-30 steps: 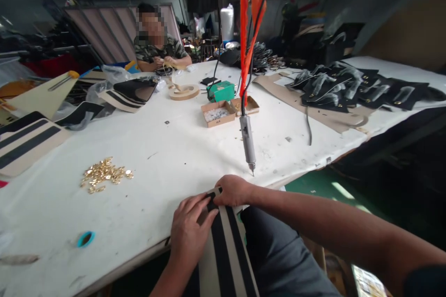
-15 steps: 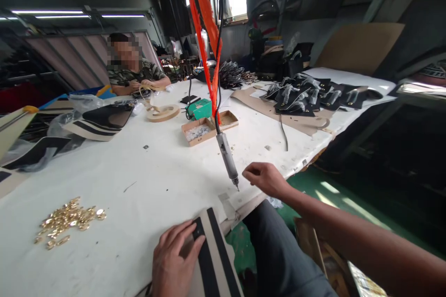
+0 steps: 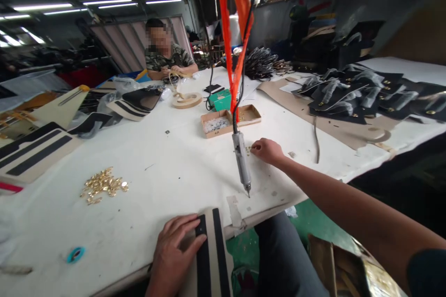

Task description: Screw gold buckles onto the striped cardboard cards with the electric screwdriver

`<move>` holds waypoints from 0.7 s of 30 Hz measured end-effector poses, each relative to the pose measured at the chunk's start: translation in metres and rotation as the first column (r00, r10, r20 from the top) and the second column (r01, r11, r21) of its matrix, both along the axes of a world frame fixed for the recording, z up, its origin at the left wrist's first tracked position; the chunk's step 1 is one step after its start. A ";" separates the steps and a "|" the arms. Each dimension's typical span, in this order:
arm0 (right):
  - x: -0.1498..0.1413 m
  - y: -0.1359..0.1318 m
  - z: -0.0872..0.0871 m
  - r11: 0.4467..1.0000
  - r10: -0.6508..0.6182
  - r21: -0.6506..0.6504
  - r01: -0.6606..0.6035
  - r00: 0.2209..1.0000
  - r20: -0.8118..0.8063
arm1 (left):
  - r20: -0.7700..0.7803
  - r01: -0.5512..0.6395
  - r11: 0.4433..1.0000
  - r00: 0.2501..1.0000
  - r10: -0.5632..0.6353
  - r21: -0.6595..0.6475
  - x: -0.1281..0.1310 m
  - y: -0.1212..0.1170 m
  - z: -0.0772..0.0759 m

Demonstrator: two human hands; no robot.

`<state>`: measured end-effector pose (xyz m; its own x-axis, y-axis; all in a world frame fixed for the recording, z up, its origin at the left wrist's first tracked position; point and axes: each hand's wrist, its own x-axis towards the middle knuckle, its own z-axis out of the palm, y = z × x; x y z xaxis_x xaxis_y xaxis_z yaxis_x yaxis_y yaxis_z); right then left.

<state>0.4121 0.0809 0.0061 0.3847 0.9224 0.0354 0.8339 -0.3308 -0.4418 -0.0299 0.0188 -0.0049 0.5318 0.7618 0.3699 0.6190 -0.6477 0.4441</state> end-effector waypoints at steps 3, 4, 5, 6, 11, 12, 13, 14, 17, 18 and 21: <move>0.002 -0.003 0.000 0.998 0.049 -0.049 -0.046 0.997 0.062 | 0.016 -0.029 0.996 0.999 0.030 -0.079 0.005 -0.007 0.005; 0.003 -0.004 0.002 0.996 0.068 -0.066 -0.063 0.994 0.080 | 0.025 -0.031 0.994 0.999 0.033 -0.104 0.007 -0.010 0.007; 0.005 -0.005 0.004 0.993 0.088 -0.084 -0.080 0.991 0.098 | 0.036 -0.038 0.992 0.998 0.043 -0.124 0.009 -0.012 0.009; 0.006 -0.005 0.006 0.990 0.107 -0.102 -0.096 0.988 0.112 | 0.045 -0.048 0.989 0.997 0.055 -0.142 0.011 -0.015 0.011; 0.009 0.001 0.014 0.967 0.186 -0.208 -0.147 0.966 0.181 | 0.054 -0.077 0.974 0.994 0.090 -0.211 0.015 -0.023 0.017; 0.008 0.001 0.014 0.962 0.205 -0.226 -0.156 0.955 0.212 | 0.057 -0.080 0.973 0.994 0.095 -0.215 0.016 -0.024 0.018; 0.007 0.001 0.013 0.957 0.225 -0.237 -0.166 0.942 0.248 | 0.060 -0.083 0.973 0.993 0.098 -0.214 0.016 -0.025 0.018; 0.006 0.000 0.012 0.955 0.240 -0.239 -0.174 0.928 0.284 | 0.062 -0.084 0.974 0.993 0.099 -0.211 0.016 -0.025 0.018; -0.002 -0.005 0.008 0.963 0.237 -0.210 -0.167 0.898 0.371 | 0.065 -0.090 0.977 0.992 0.105 -0.193 0.015 -0.027 0.017; -0.005 -0.006 0.006 0.968 0.222 -0.200 -0.153 0.892 0.393 | 0.063 -0.094 0.978 0.992 0.107 -0.187 0.015 -0.027 0.016; -0.012 -0.009 0.003 0.980 0.165 -0.171 -0.101 0.891 0.423 | 0.061 -0.100 0.977 0.992 0.113 -0.186 0.014 -0.029 0.014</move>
<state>0.4002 0.0714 0.0093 0.2341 0.9715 0.0367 0.9719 -0.2348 0.0158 -0.0157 -0.0106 0.0088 0.4211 0.8709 0.2535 0.6427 -0.4836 0.5942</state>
